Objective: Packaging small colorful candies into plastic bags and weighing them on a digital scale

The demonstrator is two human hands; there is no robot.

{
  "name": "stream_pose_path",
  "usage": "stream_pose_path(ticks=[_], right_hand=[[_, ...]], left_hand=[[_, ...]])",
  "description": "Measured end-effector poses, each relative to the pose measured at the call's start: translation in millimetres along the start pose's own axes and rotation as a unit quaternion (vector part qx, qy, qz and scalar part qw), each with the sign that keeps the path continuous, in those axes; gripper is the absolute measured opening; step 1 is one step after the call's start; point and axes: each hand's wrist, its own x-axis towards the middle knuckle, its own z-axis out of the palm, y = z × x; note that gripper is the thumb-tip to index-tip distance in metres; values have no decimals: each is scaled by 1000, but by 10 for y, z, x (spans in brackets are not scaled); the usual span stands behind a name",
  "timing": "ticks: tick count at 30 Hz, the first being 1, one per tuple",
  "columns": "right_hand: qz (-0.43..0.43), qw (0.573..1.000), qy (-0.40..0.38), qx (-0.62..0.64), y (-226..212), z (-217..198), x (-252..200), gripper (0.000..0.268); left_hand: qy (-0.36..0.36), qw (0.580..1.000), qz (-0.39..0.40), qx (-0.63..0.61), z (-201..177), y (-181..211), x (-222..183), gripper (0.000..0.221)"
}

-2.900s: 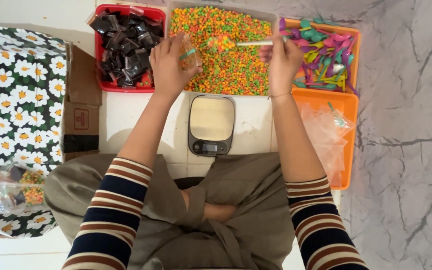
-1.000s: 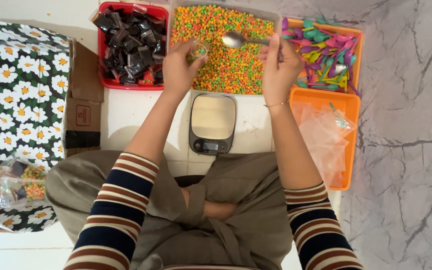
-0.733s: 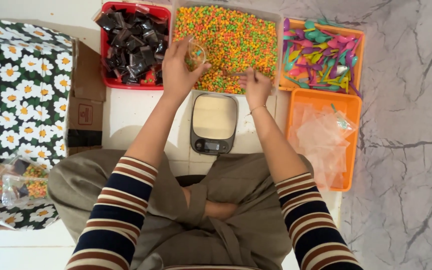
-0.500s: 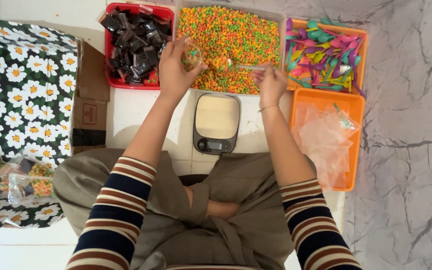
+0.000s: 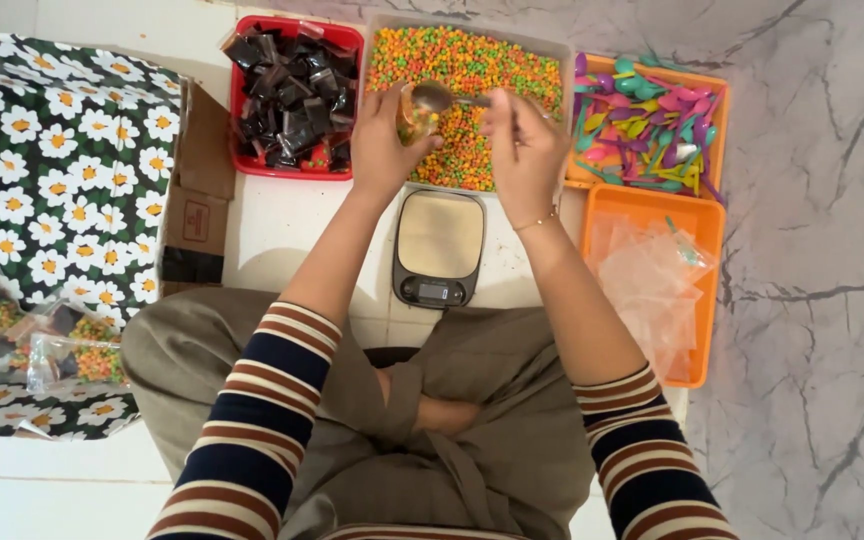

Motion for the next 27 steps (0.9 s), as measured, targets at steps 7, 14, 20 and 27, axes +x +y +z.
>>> stream_pose_path(ticks=[7,14,20,27], right_hand=[[186,975,116,35,1231,-162,-468,26],[174,973,39,-146,1696,-77,-874,54],[173,971,-165,27,438,-117,-482,21],[57,972,-200,-106,-206,-372,-435,6]], left_hand=[[4,999,14,-47,-299,150,-97,82],[25,992,40,-114,-362,268,-328,85],[1,976,53,-209,-501,701,-626,85],[-18,981,55,-187,-654,708,-1060,85]])
